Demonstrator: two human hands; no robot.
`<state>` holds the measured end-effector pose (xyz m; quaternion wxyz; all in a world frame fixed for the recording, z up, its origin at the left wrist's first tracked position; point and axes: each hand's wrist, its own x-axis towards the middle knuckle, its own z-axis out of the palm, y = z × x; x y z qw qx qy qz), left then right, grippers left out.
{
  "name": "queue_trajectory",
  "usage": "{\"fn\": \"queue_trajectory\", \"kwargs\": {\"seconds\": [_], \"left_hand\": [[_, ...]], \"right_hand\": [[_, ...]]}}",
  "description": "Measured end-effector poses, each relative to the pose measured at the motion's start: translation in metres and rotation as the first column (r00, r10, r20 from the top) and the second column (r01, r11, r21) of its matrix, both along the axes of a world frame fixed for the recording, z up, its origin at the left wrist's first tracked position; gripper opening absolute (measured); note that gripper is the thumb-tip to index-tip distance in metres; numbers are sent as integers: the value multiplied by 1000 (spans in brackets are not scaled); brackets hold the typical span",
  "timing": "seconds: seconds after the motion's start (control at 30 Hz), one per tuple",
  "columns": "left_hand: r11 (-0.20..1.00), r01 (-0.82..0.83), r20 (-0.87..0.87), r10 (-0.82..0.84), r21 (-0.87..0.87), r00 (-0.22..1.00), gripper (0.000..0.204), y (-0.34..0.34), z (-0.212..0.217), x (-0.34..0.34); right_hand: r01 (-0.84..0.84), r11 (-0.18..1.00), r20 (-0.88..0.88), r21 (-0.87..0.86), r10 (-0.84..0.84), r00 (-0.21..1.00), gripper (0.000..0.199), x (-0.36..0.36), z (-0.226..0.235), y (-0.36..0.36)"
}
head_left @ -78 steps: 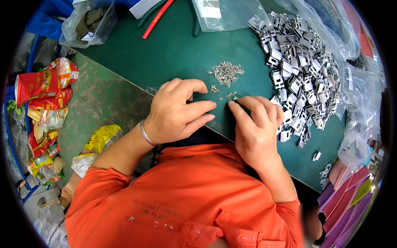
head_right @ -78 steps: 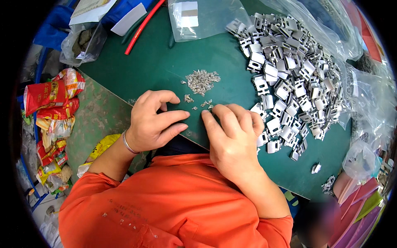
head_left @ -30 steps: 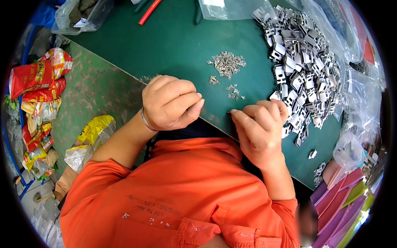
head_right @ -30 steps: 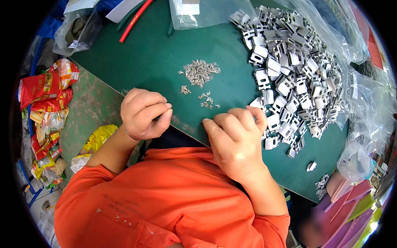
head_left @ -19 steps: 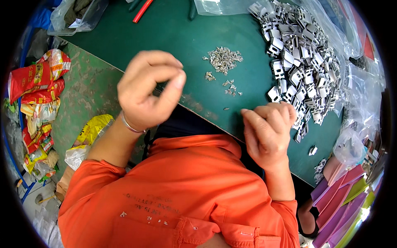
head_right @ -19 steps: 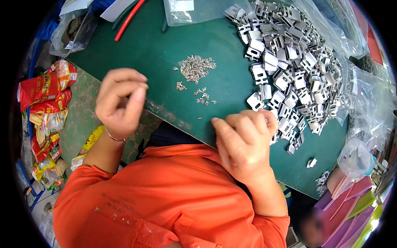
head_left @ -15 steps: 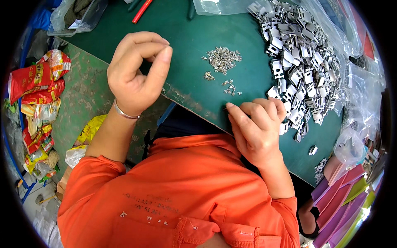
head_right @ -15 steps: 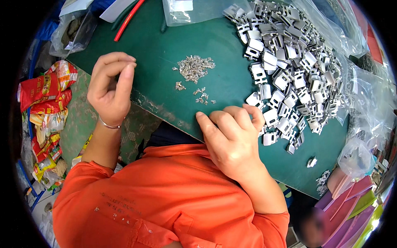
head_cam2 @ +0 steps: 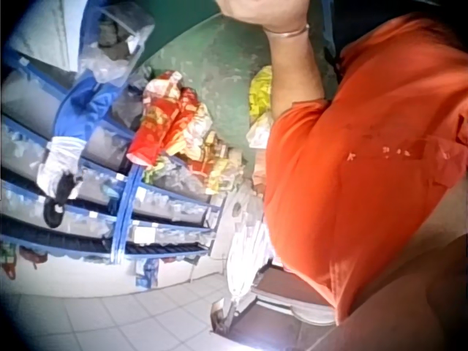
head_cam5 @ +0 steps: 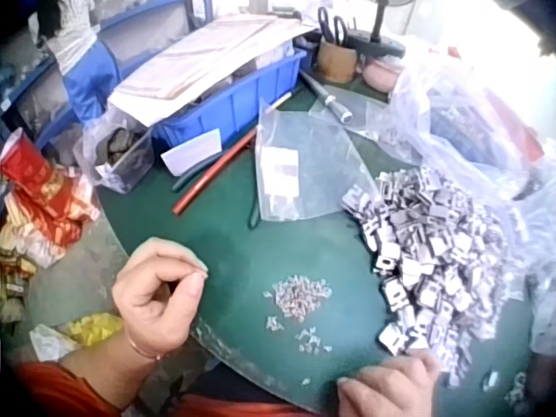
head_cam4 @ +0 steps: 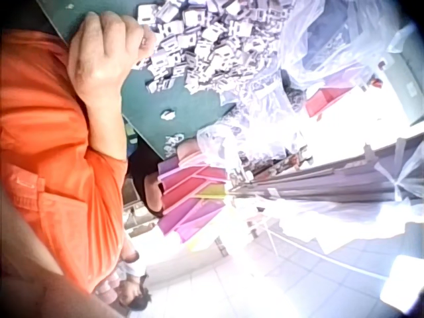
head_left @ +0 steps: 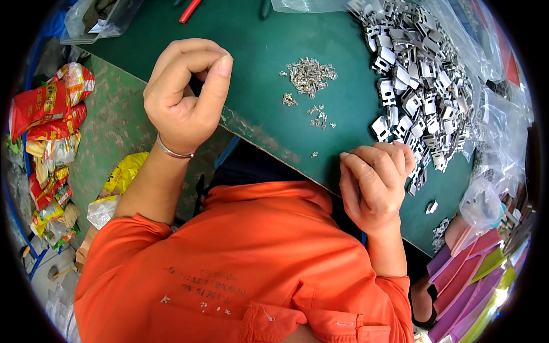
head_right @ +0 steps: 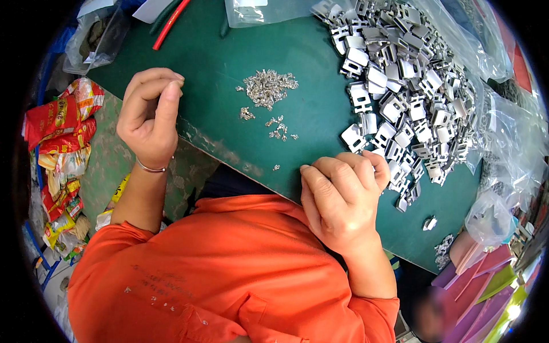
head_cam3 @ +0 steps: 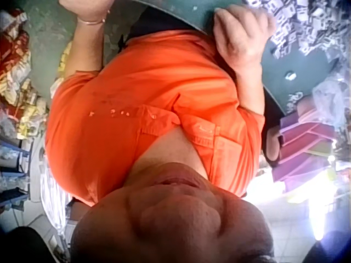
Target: The person assembles small metal hardware components by hand at a green workbench. They pick up individual pieces from a large pile, fit them together, and place the assembled units into a clear plastic bag. The person also handles a small bowl of screws and other loose parts during the process.
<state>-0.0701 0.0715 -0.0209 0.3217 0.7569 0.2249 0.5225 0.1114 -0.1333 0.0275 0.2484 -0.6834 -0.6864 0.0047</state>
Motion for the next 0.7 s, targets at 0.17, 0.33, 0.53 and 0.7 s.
{"fn": "queue_trajectory", "kwargs": {"seconds": [0.17, 0.33, 0.53, 0.7], "left_hand": [[999, 27, -82, -30, -34, 996, 3, -2, 1, -5], [998, 33, -121, -38, -44, 992, 4, -3, 3, -7], [1000, 26, -92, -27, -16, 995, 3, -1, 1, -6], [1000, 4, -27, -3, 24, 1000, 5, 1, 1, -1]], "right_hand": [[-22, 1000, -17, -6, 22, 1000, 24, -6, -1, 5], [-38, 999, -3, -33, 38, 999, 25, -8, -2, 8], [-93, 995, 6, -46, 93, 996, 22, -11, -5, 18], [-96, 995, -31, -35, 95, 995, 23, -11, -8, 13]]}}
